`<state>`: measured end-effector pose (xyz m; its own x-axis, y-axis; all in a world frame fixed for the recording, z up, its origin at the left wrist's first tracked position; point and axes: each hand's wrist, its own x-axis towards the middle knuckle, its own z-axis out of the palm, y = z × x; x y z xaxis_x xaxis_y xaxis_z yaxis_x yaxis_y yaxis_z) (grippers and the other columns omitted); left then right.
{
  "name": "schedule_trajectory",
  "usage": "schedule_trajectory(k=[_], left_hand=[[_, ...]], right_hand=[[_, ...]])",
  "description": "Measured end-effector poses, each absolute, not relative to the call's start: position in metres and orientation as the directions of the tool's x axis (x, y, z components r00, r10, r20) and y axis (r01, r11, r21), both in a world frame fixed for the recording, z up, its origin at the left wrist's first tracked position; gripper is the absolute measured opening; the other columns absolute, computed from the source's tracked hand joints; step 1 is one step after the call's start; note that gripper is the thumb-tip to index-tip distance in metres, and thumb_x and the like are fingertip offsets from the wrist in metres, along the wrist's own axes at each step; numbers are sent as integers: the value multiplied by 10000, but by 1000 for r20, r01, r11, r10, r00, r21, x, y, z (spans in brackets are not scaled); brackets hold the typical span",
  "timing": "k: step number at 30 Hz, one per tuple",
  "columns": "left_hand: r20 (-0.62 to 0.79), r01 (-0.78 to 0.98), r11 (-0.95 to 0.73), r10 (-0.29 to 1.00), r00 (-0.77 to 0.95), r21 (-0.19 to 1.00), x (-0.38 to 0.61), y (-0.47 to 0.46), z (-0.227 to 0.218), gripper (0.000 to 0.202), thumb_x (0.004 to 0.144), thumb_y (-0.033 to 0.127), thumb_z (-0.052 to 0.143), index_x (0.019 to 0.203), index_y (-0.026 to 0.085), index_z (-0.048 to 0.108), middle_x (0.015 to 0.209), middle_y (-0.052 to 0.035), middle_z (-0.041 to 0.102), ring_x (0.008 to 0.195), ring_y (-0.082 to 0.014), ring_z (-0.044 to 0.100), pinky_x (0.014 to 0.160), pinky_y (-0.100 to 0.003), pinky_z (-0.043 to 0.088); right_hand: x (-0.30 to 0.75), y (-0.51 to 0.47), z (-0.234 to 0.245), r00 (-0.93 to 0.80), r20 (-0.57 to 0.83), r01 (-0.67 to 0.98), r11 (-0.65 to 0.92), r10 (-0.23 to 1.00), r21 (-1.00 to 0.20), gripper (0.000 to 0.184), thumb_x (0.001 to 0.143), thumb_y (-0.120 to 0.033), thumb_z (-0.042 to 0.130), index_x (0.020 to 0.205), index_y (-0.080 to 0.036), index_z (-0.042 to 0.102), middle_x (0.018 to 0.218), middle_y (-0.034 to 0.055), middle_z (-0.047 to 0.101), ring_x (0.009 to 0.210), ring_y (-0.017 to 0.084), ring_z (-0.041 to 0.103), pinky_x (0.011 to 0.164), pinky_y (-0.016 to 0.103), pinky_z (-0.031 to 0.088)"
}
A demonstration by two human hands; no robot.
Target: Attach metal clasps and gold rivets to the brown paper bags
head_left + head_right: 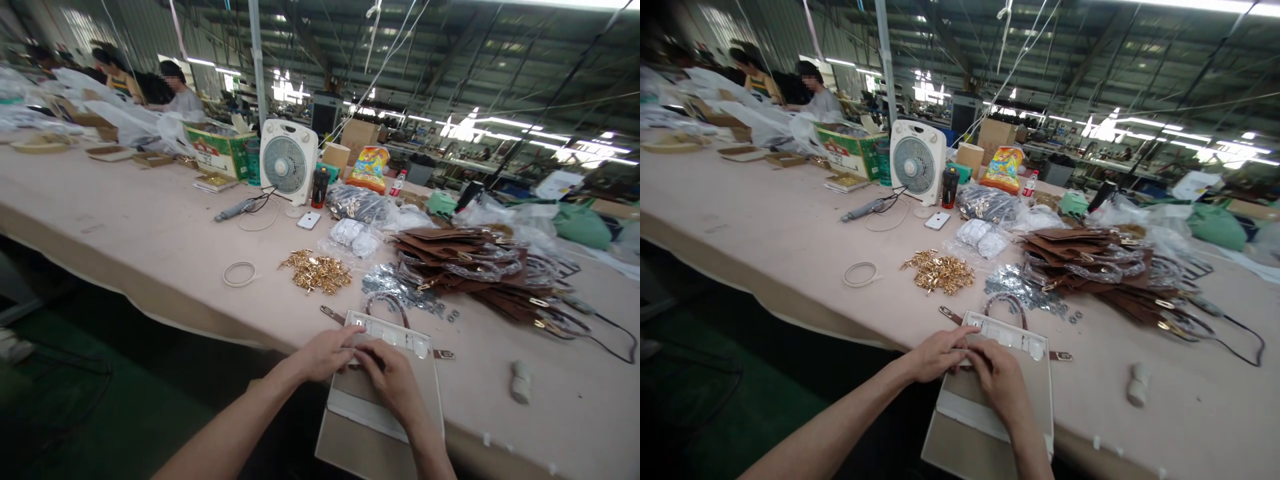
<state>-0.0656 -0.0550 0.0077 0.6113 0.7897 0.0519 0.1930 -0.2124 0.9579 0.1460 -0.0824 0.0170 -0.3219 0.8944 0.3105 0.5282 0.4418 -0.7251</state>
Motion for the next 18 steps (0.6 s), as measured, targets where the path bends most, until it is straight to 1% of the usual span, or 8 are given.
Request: schedule_trajectory(k=[3,5,8,11,14,16,18], left_hand=[[53,221,-231,796,603,947,-66,-56,11,588,914,170,528,1500,176,486,737,24,649,656,-161,643,664,-241,476],[58,219,-233,798,599,947,-65,-56,12,514,917,171,529,1431,172,544,746,18,667,648,-153,643,649,-230,477],[93,211,-259,810,578,943,-64,-55,11,325,928,187,539,1231,181,655,773,15,685,651,-135,643,652,-215,479],[116,226,-278,831,544,934,-63,-54,9,196,931,214,562,1064,177,701,767,14,682,657,-130,641,655,-207,479],[163,217,-319,832,530,923,-62,-52,9,156,916,237,601,959,167,734,788,2,676,671,-129,633,667,-204,490],[172,201,-318,833,526,927,-62,-52,10,172,914,254,612,939,161,755,777,1,670,651,-123,623,656,-202,490],[145,181,-278,837,528,943,-62,-52,11,205,924,282,611,947,156,771,752,4,668,620,-116,612,634,-199,483]], right_hand=[[147,-83,15,-322,275,539,414,906,-734,188,1024,-354,598,998,-256,755,981,52,754,909,247,699,845,351,545],[146,-84,14,-307,272,525,400,912,-751,187,1032,-342,581,979,-244,731,981,56,743,922,244,687,849,342,532],[144,-85,12,-280,290,496,397,915,-772,161,1035,-317,581,973,-245,710,987,49,733,935,235,678,864,330,514],[144,-85,11,-264,309,472,402,914,-785,145,1035,-301,588,983,-252,715,981,35,730,933,226,676,861,317,506],[146,-86,10,-251,328,455,410,911,-790,140,1031,-302,601,986,-254,723,982,34,733,937,227,678,870,315,509],[148,-87,9,-254,340,449,421,906,-788,143,1031,-302,603,976,-252,725,968,34,731,924,225,678,868,313,511],[149,-88,8,-258,350,446,432,901,-783,140,1031,-301,603,976,-252,722,958,31,727,914,221,677,857,307,513]])
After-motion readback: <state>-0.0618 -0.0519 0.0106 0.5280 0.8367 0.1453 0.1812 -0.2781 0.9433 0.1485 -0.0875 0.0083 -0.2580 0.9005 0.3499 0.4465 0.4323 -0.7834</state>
